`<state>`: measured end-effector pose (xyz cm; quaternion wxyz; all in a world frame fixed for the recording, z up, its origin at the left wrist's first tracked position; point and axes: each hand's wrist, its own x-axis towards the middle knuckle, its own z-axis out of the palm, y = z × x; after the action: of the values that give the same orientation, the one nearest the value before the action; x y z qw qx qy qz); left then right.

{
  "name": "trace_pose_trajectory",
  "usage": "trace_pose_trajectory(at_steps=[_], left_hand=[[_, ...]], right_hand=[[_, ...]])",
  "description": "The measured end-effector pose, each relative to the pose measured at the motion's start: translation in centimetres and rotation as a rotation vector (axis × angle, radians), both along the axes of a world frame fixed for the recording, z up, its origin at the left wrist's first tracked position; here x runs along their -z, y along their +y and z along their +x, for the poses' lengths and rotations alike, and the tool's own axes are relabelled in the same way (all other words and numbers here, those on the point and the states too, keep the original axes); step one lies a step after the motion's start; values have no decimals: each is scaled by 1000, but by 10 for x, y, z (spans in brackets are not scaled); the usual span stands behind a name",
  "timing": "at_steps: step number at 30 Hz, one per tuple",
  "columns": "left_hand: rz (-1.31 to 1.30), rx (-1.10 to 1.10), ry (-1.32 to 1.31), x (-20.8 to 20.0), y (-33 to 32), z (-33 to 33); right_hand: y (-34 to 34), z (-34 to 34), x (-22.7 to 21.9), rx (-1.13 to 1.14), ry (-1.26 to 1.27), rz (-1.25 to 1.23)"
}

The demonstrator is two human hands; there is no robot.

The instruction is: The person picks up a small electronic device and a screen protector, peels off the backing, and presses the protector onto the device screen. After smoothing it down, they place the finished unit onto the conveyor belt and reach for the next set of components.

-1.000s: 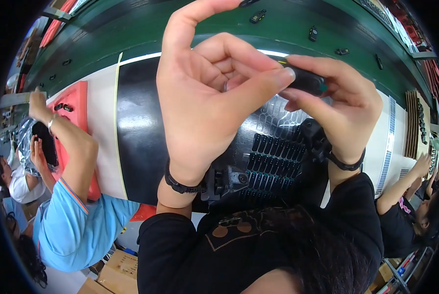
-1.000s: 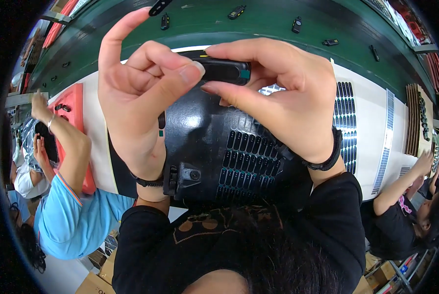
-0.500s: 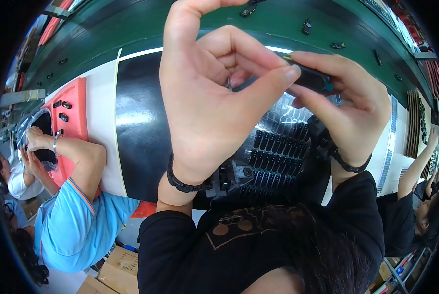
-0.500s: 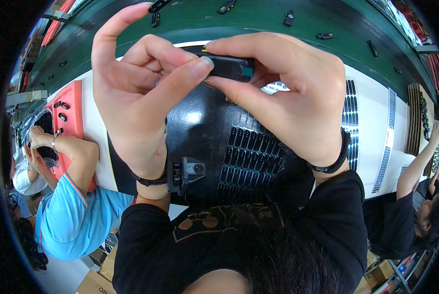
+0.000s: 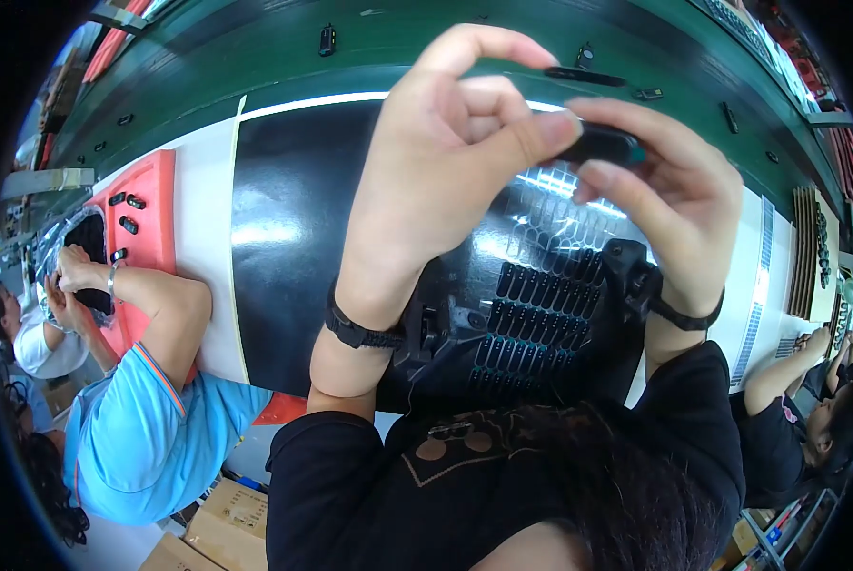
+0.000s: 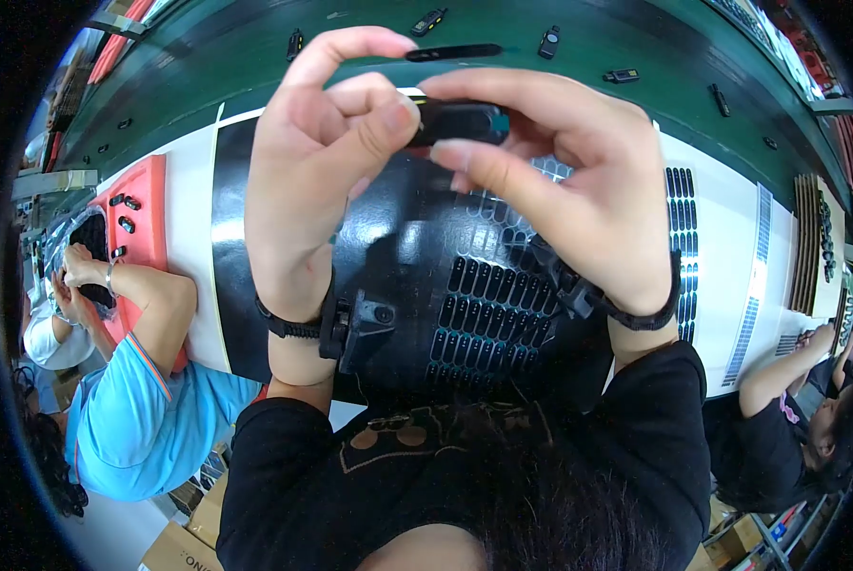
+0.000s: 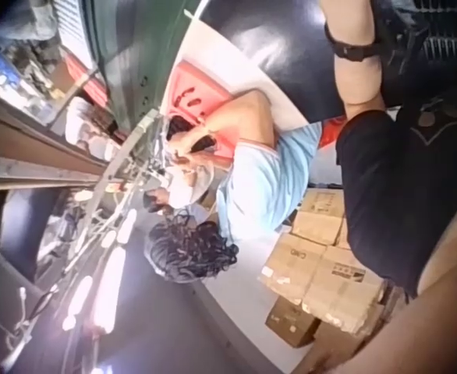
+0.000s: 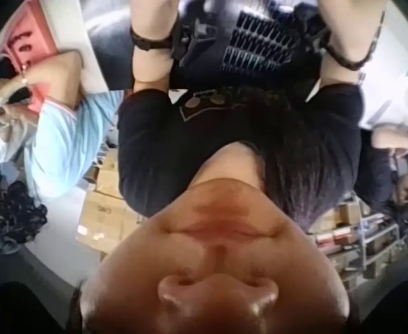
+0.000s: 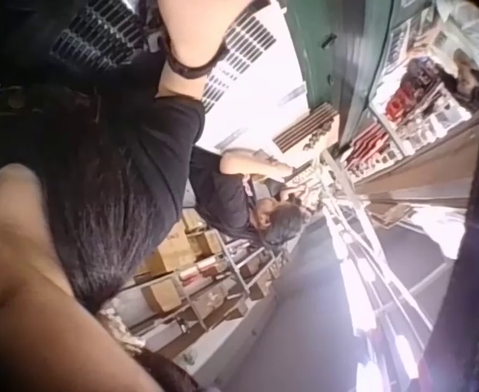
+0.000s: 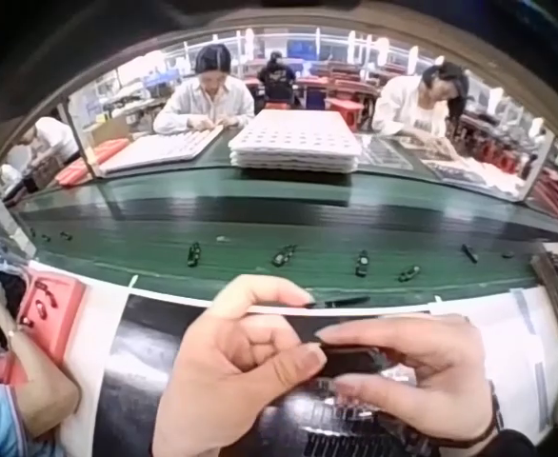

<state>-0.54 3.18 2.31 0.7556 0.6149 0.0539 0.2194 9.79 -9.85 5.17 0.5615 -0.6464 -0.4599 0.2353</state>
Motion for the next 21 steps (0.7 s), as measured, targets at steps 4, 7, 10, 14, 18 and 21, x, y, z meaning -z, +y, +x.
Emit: trace_pose_trajectory(at_steps=[4,7,10,14,18,21], left_hand=[[182,-262,-3,6,15,-4],[365,-514,-74,10,31,-7],[389,-550,-42,-4,34,-18],[421,-601,18,-12,38,-33],[427,-552,-35,-15,32,-27],[422,-539,-80,-15,36,-30]], right_hand=[[23,33,18,-118,143,-106],[60,82,66,30,-337,-12],[104,125,97,143,-792,-33],[177,121,110,92,-866,-754],[216,113,142,105,-916,-788],[231,104,148,50,-975,-715]])
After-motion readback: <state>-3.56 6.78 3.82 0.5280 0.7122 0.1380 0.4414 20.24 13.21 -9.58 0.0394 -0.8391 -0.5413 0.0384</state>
